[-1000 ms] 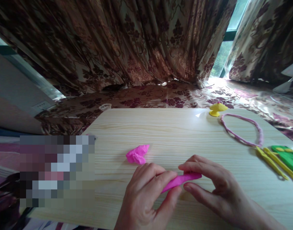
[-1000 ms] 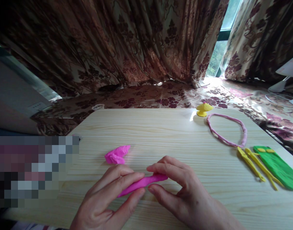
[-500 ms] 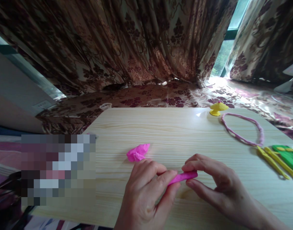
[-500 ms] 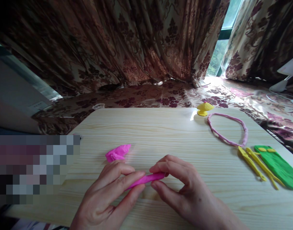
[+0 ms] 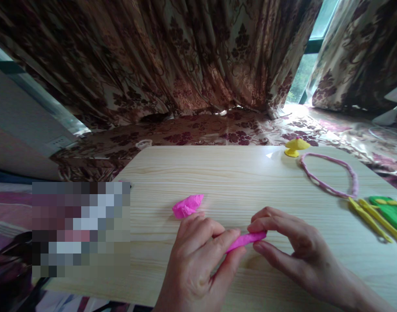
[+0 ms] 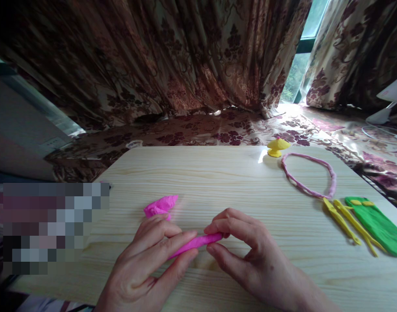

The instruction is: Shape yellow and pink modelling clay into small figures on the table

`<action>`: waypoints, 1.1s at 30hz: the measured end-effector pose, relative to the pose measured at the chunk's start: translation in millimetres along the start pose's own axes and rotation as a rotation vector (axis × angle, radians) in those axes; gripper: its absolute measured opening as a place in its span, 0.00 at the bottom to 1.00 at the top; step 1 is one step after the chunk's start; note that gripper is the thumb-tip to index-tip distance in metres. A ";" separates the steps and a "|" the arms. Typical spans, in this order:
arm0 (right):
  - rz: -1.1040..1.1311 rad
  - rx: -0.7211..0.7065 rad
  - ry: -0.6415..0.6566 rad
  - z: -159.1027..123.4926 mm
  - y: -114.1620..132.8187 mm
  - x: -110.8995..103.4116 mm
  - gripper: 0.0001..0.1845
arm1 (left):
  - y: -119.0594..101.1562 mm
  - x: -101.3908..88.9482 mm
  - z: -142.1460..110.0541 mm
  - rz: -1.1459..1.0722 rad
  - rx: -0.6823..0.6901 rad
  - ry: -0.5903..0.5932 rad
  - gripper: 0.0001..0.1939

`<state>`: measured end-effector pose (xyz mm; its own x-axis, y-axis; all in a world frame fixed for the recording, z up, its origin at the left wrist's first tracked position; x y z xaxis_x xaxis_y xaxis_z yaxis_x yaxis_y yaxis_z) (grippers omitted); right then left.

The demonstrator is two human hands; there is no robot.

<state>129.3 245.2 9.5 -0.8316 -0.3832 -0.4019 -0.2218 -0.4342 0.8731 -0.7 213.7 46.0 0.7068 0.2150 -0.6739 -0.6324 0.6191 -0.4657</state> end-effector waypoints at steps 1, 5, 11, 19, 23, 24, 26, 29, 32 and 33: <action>0.002 0.000 0.005 0.4 -0.2 0.3 0.11 | 0.9 -0.1 -0.7 0.009 -0.005 -0.003 0.16; 0.005 0.001 0.013 1.6 0.6 1.0 0.10 | 4.5 0.9 -3.1 0.009 -0.026 -0.009 0.16; 0.004 -0.012 0.021 2.3 3.1 1.6 0.12 | 5.6 1.1 -4.9 -0.057 -0.021 -0.003 0.16; -0.053 -0.029 -0.055 -2.3 -1.8 -4.3 0.19 | 8.2 5.2 -6.5 -0.083 -0.087 0.035 0.11; -0.007 -0.042 0.023 -1.0 0.6 3.0 0.18 | 9.6 7.7 -8.3 -0.102 -0.137 0.051 0.10; 0.006 -0.036 0.043 -0.1 1.0 4.6 0.17 | 9.1 6.5 -8.7 -0.091 -0.131 0.035 0.11; 0.011 -0.032 0.040 1.5 2.2 3.9 0.16 | 9.7 4.1 -9.5 -0.067 -0.128 0.002 0.13; 0.001 -0.046 0.009 2.1 3.4 0.8 0.17 | 13.1 6.2 -10.4 -0.082 -0.152 0.026 0.12; 0.003 -0.055 0.026 0.9 3.6 2.1 0.15 | 15.2 10.5 -10.5 -0.120 -0.174 0.077 0.10; 0.005 -0.053 0.040 0.3 3.7 3.3 0.14 | 15.2 11.4 -10.5 -0.130 -0.175 0.089 0.10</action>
<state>125.6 242.5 11.5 -0.8113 -0.4172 -0.4096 -0.1900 -0.4744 0.8595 -5.6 217.6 25.2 0.7601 0.0703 -0.6459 -0.5889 0.4947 -0.6391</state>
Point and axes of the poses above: each hand's wrist, its own z-axis towards the middle knuckle, its own x-axis out of the palm, y = z × x, the point moved 9 cm from there along z, towards the middle knuckle
